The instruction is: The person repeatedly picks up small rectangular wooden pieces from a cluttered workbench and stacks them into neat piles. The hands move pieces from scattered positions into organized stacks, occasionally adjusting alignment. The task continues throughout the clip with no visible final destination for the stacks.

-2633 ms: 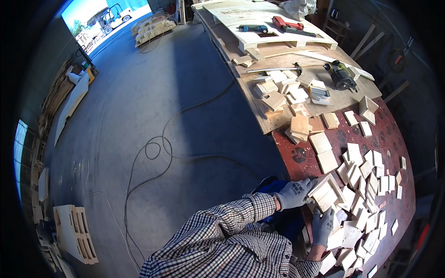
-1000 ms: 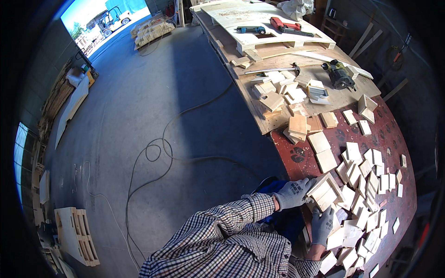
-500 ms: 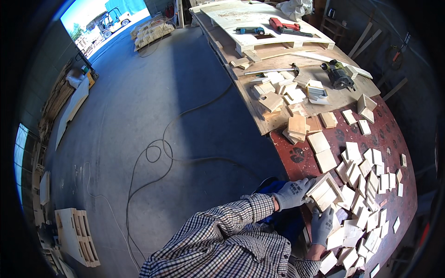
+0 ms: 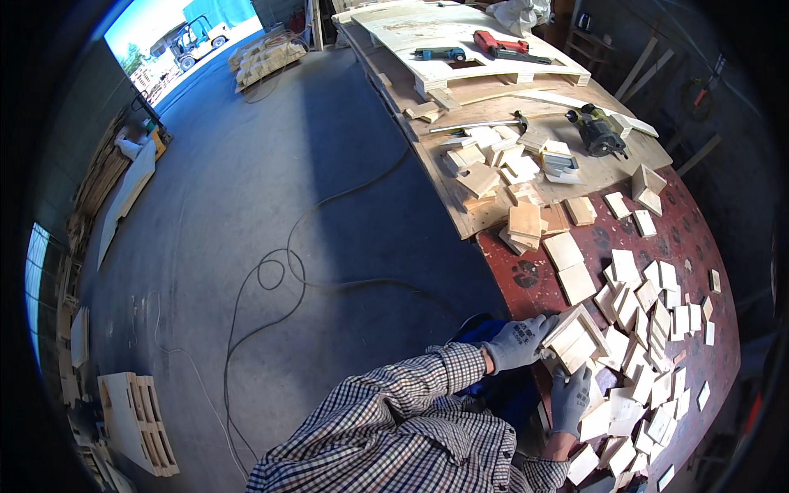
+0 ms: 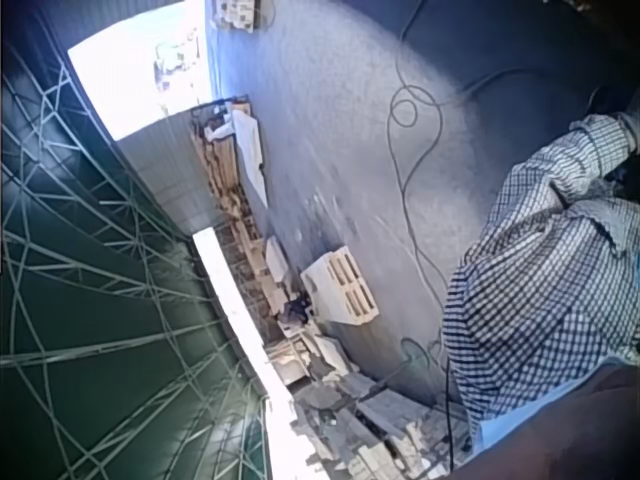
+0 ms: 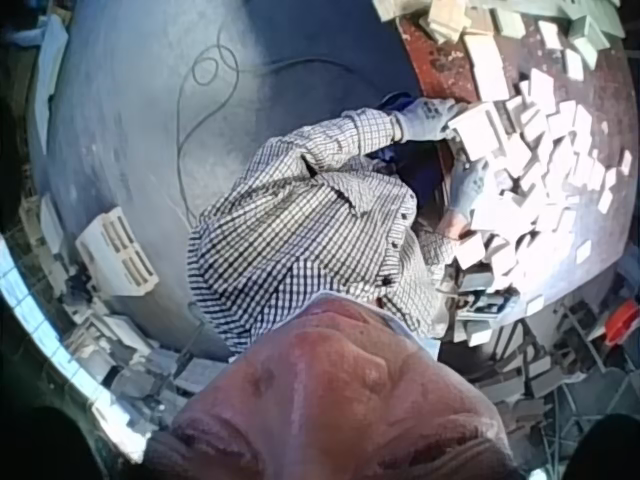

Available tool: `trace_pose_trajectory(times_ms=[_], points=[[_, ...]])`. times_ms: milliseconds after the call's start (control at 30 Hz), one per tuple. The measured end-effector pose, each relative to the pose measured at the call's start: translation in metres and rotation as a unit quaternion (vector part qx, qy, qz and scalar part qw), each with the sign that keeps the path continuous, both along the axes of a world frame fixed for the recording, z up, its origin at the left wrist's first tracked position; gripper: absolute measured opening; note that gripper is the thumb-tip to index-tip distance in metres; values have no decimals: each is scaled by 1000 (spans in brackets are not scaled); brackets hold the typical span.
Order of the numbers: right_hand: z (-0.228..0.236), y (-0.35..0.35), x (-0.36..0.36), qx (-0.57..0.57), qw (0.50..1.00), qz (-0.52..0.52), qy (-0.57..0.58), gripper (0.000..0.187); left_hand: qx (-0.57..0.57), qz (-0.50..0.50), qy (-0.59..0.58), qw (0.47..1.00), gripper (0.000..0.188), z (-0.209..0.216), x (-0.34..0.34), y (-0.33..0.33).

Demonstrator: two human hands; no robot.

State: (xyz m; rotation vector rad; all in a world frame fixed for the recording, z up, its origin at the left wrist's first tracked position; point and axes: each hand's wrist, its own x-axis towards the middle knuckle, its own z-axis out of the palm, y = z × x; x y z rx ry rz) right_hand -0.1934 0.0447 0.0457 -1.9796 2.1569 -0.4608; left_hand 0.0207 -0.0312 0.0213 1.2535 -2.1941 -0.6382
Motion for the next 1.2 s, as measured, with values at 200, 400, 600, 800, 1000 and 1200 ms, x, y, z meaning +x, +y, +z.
trace_pose_trajectory(times_ms=[200, 400, 600, 800, 1000, 1200], points=[[7, -1, 3, 9, 1000, 0, -6, 65, -8, -4, 5, 1000, 75, -3, 1, -1], [3, -2, 1, 15, 1000, 1, -9, 66, 6, -9, -2, 1000, 75, 6, 3, -1], [2, -1, 2, 0, 1000, 9, -9, 66, -18, -2, -5, 1000, 75, 5, 4, 1], [3, -1, 3, -4, 1000, 5, -13, 66, -13, -1, -5, 1000, 74, 2, 2, -1], [5, -2, 4, 6, 1000, 0, -8, 66, -20, -2, -1, 1000, 74, 5, 2, -1], [10, -1, 14, 5, 1000, -11, -4, 68, 5, -4, 9, 1000, 75, 1, 4, 0]])
